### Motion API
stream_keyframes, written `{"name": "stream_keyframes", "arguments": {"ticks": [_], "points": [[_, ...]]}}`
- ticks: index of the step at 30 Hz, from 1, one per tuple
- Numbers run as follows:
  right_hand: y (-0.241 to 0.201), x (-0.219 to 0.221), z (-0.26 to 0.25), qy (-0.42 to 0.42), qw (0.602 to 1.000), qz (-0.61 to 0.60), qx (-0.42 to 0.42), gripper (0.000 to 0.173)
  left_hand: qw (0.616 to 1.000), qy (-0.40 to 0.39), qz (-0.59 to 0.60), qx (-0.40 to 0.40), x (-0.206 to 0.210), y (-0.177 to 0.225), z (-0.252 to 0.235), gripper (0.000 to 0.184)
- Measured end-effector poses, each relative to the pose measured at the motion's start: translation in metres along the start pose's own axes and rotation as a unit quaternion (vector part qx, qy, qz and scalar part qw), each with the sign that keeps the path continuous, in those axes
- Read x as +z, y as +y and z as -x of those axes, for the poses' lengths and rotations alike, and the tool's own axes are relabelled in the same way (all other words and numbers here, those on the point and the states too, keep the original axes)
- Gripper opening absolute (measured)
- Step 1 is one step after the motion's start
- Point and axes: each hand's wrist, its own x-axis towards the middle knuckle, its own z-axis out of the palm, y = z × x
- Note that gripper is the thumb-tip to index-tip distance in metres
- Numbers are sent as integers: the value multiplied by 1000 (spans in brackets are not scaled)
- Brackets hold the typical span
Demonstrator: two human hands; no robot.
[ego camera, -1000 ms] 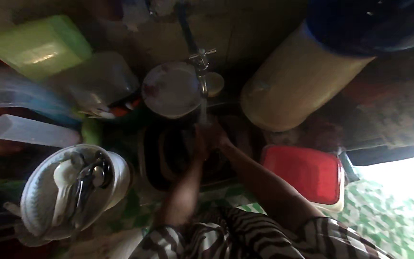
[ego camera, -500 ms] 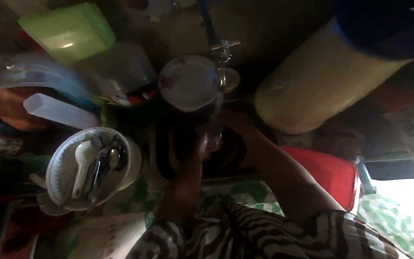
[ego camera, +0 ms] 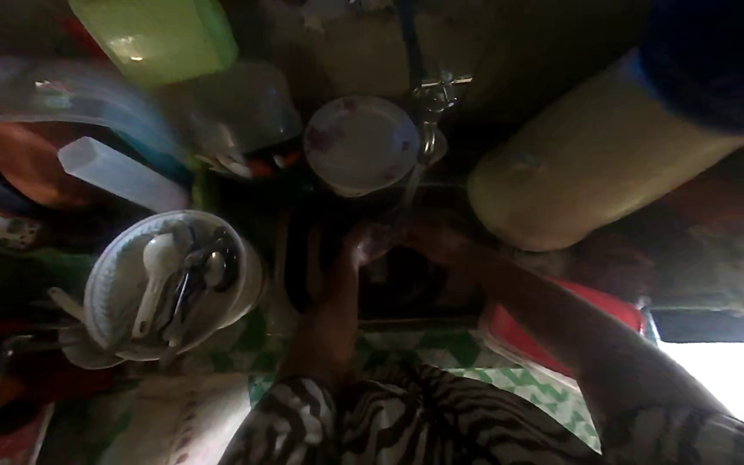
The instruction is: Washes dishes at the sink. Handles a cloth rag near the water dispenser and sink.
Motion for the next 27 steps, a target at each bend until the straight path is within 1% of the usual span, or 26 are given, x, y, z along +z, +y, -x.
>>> {"name": "stream_keyframes", "arguments": {"ticks": [1,2,3,5,6,7,8,9,10,11,13,14,15,16,17,18,19,21,22,23,24,26,27], "points": [[5,-5,2,-4,999,33,-19,39,1000,-17,-7,-25,1,1,2,40],[4,-13,2,-12,999,42,-16,39,999,-30,7,-36,2,-1,4,44],[0,-20,-2,-14,999,36,11,36,998,-39,31,-35,4,-4,4,47],[-9,-25,-11,4,995,-6,98,37,996,-48,79,2,11,-14,-1,52],[-17,-25,-13,14,991,-23,132,38,994,-43,98,27,16,-17,1,52],[-27,-26,-14,26,989,-29,145,37,993,-29,109,44,20,-19,2,53],[-38,-27,-12,32,990,-24,137,34,992,-11,113,49,21,-21,1,53],[-44,-25,-11,53,992,-12,113,32,993,13,109,40,20,-22,2,53],[-43,-21,-13,90,992,-11,90,33,994,38,95,24,18,-20,6,52],[-36,-14,-17,136,988,-21,71,41,995,55,86,9,17,-17,10,50],[-27,-6,-29,192,972,-102,84,67,993,74,95,-8,17,-8,18,45],[-26,-4,-33,192,964,-155,96,77,992,80,99,-11,17,-4,22,44],[-26,-4,-36,161,956,-216,116,84,992,77,100,-10,18,-3,27,43],[-24,-1,-40,121,948,-264,132,84,993,74,92,-7,18,-3,28,42],[-23,-1,-45,92,942,-288,145,80,994,68,85,-1,17,-3,28,42],[-22,-3,-48,69,942,-285,161,78,995,64,77,3,17,-3,27,43],[-25,-6,-48,65,945,-264,183,78,996,58,64,3,15,-5,24,46],[-26,-6,-51,96,957,-168,214,85,999,47,22,-3,9,-13,9,52],[-26,-4,-53,109,964,-112,216,90,998,59,-6,-7,7,-16,3,54],[-23,-1,-53,111,968,-82,208,93,997,72,-28,-12,7,-15,4,55],[-20,0,-54,113,969,-87,202,92,995,90,-45,-15,7,-12,7,56],[-14,6,-58,139,957,-145,211,82,991,122,-53,-15,2,-7,10,60],[-12,8,-59,143,951,-172,214,83,991,126,-46,-16,-2,-6,13,62]]}}
